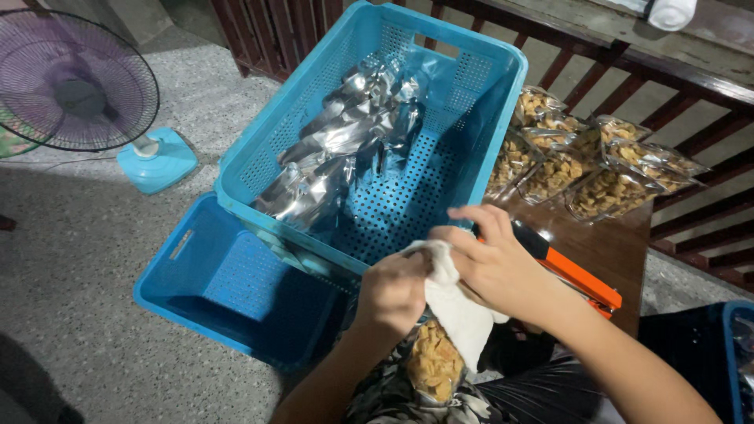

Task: The person sits on the floor and repeatedly picks up clear plastic bags filled with snacks from a blue basket. They wipe the bags with a white cloth, fold the top, and seal them using an orange stapler before placing them on a wooden table.

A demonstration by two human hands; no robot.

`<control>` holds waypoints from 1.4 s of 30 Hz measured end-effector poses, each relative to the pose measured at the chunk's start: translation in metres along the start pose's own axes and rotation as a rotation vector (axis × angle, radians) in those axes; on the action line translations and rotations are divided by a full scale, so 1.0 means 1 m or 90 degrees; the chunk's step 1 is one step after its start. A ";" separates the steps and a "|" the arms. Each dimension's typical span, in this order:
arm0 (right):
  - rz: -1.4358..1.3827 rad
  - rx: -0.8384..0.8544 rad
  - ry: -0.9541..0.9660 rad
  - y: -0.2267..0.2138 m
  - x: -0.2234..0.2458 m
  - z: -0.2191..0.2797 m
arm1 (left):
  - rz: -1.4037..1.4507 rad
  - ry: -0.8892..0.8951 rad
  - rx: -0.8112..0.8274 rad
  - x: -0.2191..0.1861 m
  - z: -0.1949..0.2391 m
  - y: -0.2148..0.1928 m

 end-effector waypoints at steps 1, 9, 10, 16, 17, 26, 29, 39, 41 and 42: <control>-0.008 -0.010 0.003 0.003 -0.001 0.007 | -0.018 -0.035 0.010 0.000 0.001 0.002; -0.021 0.050 0.115 0.012 -0.021 0.077 | -0.073 -0.403 0.115 0.022 0.007 0.021; -0.016 0.058 0.132 0.009 -0.022 0.083 | -0.062 -0.379 0.101 0.021 0.006 0.018; 0.018 0.067 0.143 -0.011 -0.018 0.074 | -0.038 -0.280 0.056 0.022 0.003 0.020; 0.007 0.040 0.124 -0.010 -0.015 0.064 | -0.073 -0.344 0.099 0.026 0.005 0.023; 0.007 -0.009 0.086 0.010 -0.004 0.031 | 0.054 -0.003 -0.048 0.004 -0.003 0.006; 0.043 -0.012 0.101 0.015 -0.009 0.060 | -0.035 -0.256 0.050 0.014 -0.001 0.016; -0.008 -0.171 0.373 0.044 0.000 0.164 | -0.034 -0.266 -0.087 0.012 -0.003 0.025; -0.255 -0.384 0.551 0.075 0.006 0.185 | 0.010 -0.136 -0.231 0.002 -0.009 0.022; -0.437 -0.524 0.658 0.096 0.012 0.194 | -0.012 -0.254 -0.161 0.008 -0.014 0.028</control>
Point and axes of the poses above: each hand's wrist, its own z-axis away from the middle knuckle, its own y-axis out of the palm, x = y × z, the point moved 4 cm from there along -z, towards the middle knuckle, and after that the axes turned 10 degrees about -y, right-handed, at the moved point
